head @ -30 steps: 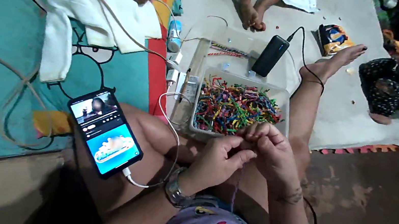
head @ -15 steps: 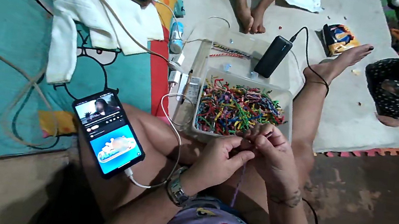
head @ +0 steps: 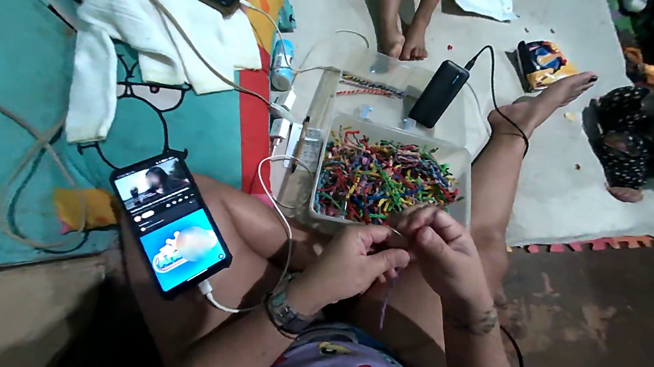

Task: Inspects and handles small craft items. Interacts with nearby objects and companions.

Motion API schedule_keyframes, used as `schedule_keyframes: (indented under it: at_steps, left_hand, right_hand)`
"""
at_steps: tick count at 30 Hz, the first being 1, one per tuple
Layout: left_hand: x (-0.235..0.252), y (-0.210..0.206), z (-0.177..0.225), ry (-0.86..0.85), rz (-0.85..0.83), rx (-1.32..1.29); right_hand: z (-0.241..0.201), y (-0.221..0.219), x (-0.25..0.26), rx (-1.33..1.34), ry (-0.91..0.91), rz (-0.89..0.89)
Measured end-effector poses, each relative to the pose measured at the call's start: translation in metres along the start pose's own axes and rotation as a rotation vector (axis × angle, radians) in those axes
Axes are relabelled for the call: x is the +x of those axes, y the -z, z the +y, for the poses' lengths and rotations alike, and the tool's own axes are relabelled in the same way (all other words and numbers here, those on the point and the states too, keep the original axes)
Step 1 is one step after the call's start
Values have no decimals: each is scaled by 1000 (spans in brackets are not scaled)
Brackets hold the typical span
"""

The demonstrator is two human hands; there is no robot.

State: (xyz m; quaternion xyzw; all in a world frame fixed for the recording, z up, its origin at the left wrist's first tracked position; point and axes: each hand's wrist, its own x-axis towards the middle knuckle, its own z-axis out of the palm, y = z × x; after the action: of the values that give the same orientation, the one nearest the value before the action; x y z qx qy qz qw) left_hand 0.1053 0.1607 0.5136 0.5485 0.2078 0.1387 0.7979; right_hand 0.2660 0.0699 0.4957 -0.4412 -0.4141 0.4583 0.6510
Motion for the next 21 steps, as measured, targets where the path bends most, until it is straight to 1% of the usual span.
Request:
schedule_keyframes:
  at_steps: [2, 3, 4, 6, 7, 9, 11, 12, 15, 16, 18, 21]
  left_hand:
    - [-1, 1, 0, 78, -13, -173]
    - [-1, 2, 1, 116, -29, -245]
    - [-1, 3, 1, 146, -54, -298]
    - [0, 3, 2, 158, -106, -345]
    - [1, 3, 2, 141, -121, -322]
    - [2, 1, 2, 75, -89, -163]
    - [3, -1, 2, 28, -28, -19]
    - [3, -2, 2, 28, -10, -13]
    - [1, -3, 0, 95, 14, -142]
    - [1, -3, 0, 124, 19, -198]
    - [1, -5, 0, 147, 24, -224]
    - [3, -8, -5, 64, 75, -91]
  right_hand:
    - [-3, 7, -1, -22, -8, -146]
    - [-4, 8, -1, -27, -1, -161]
    - [-4, 8, -2, -32, 17, -138]
    - [-5, 5, -2, -14, 25, -27]
    - [-4, 2, -2, 19, 12, 41]
    - [-3, -5, -1, 102, -30, 183]
    - [1, -7, -1, 140, -56, 244]
    - [2, -6, -1, 136, -65, 217]
    - [3, 2, -2, 125, -59, -37]
    - [2, 5, -2, 109, -50, -89]
    - [2, 6, -4, 90, -25, -71]
    - [1, 1, -4, 76, -22, 89]
